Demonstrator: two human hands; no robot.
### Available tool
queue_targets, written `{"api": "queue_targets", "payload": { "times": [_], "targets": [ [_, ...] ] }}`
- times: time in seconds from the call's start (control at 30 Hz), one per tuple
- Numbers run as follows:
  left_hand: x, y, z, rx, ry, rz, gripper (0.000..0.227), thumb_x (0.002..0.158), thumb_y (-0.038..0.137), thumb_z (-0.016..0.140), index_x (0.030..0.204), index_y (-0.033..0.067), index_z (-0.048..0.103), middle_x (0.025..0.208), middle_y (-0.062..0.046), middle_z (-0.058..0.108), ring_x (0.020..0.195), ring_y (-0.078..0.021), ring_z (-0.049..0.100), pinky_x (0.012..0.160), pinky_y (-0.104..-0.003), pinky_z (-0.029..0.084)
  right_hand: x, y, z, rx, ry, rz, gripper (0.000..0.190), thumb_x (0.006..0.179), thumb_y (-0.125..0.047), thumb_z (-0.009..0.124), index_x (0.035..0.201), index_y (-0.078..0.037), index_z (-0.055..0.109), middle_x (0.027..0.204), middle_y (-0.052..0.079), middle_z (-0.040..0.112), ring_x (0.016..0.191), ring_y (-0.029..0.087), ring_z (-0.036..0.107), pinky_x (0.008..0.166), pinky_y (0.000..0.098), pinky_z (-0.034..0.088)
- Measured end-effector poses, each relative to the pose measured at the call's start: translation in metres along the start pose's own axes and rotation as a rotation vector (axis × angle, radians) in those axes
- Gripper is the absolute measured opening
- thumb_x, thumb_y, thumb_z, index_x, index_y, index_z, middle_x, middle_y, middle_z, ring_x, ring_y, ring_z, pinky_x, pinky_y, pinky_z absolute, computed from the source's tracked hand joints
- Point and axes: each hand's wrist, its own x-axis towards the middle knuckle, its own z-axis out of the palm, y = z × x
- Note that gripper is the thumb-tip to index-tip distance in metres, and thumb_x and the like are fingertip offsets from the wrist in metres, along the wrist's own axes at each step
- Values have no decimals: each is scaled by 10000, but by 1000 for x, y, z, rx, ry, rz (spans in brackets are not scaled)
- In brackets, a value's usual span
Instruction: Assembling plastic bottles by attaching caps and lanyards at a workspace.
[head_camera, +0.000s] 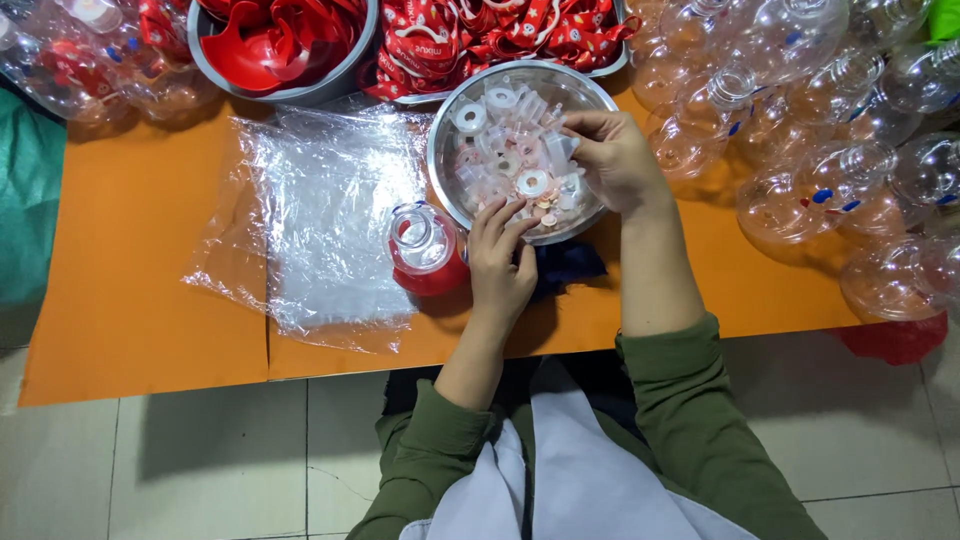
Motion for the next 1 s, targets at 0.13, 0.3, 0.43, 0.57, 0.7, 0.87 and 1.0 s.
{"api": "queue_targets", "payload": {
  "times": [0.13,0.3,0.43,0.57,0.7,0.87,1.0],
  "targets": [
    [-4,-4,2,0,-12,-9,375,733,-66,637,1009,150,770,1196,-12,719,1206,-293,630,1063,-441,457,-16,-33,21,-159,-92,-60,67,931,-18,783,970,23,748,868,73,690,846,83,609,780,231,531],
    [-2,-1,0,31,-61,-15,327,725,-22,675,969,175,767,1079,31,731,1124,-240,652,1054,-430,453,0,-21,8,-983,-247,-162,182,839,-56,817,1019,-27,806,784,232,651,761,320,628,719,448,498],
    [-6,-7,5,62,-66,-4,315,734,-11,673,973,173,767,1053,27,727,1097,-224,644,1051,-425,443,16,-14,37,-1123,-164,-166,170,844,-126,820,1012,-99,817,798,179,652,775,362,671,720,458,540],
    [0,5,-3,64,-98,8,291,769,-14,654,1004,121,760,1065,-18,731,1085,-252,628,1051,-452,441,25,-29,90,-1237,-196,69,520,820,-102,833,1300,-65,637,1187,188,498,1128,364,520,934,444,498],
    [2,7,-4,78,-128,16,249,788,-8,640,1004,57,747,1070,-66,729,1070,-285,611,1034,-475,442,53,34,70,-1445,-288,62,656,812,-233,894,1348,14,609,1278,219,501,1296,404,407,956,555,502],
    [1,11,-6,61,-134,5,278,796,-30,633,1031,64,747,1081,-51,729,1090,-277,606,1062,-488,429,38,-5,78,-1266,-285,169,581,783,-137,892,1276,-8,614,1233,163,619,1118,314,546,936,447,467],
    [2,9,-6,45,-132,9,288,787,-24,624,1027,77,746,1092,-40,727,1084,-272,616,1058,-472,426,20,-25,75,-1131,-274,161,415,796,-22,870,1110,-87,607,959,72,635,848,206,580,737,372,498]
  ]
}}
